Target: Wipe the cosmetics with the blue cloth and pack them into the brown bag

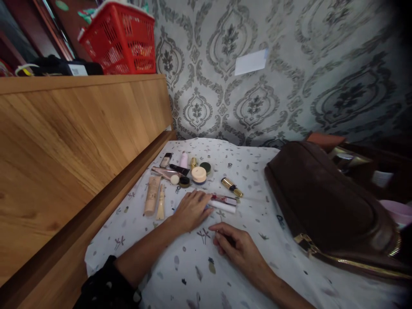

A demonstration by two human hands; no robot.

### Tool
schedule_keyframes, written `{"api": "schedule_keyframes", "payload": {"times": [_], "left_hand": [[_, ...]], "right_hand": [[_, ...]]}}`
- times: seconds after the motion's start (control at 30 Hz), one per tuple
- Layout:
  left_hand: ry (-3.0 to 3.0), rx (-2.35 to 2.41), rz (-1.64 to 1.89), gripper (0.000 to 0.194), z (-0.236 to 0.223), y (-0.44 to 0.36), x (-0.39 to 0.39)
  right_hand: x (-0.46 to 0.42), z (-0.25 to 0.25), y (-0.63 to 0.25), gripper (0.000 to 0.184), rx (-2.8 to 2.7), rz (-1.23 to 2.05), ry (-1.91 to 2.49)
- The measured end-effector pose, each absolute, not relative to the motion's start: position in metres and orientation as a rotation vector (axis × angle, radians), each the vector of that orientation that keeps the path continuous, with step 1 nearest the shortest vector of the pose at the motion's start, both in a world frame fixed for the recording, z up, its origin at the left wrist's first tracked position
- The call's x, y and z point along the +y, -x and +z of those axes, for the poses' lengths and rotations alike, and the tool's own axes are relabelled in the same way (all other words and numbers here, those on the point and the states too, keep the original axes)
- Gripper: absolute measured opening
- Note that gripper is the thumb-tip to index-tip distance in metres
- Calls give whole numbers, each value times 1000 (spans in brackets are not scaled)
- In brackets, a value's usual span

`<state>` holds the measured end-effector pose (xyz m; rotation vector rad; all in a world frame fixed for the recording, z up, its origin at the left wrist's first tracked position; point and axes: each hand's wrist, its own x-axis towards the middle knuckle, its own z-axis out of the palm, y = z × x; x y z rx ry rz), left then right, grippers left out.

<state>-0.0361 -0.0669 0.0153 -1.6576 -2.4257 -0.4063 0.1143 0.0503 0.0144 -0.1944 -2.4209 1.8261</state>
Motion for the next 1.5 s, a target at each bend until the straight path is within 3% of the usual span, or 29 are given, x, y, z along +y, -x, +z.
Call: {"api": "schedule_keyframes", "payload": {"times": [0.53,0.8,0.97,1.2,1.37,1.5], "left_hand": [[1355,-2440,-453,30,15,55,-71],[721,-2684,-454,29,56,171,-76],[445,-2885,-335,32,51,230,-72],[300,-3015,-311,38,44,251,-55],[377,-2984,-358,53,44,248,-55],[497,-2983,-424,44,38,250,-60]], "right_hand": [[53,0,-113,34,-2451,1816,214],[53,2,-113,33,-2460,1821,184],[55,-2,-113,30,-2465,1817,168],[54,-5,-114,29,-2421,1892,167],[55,-3,-113,28,-2432,1865,175],[54,0,-114,28,-2445,1837,159]]}}
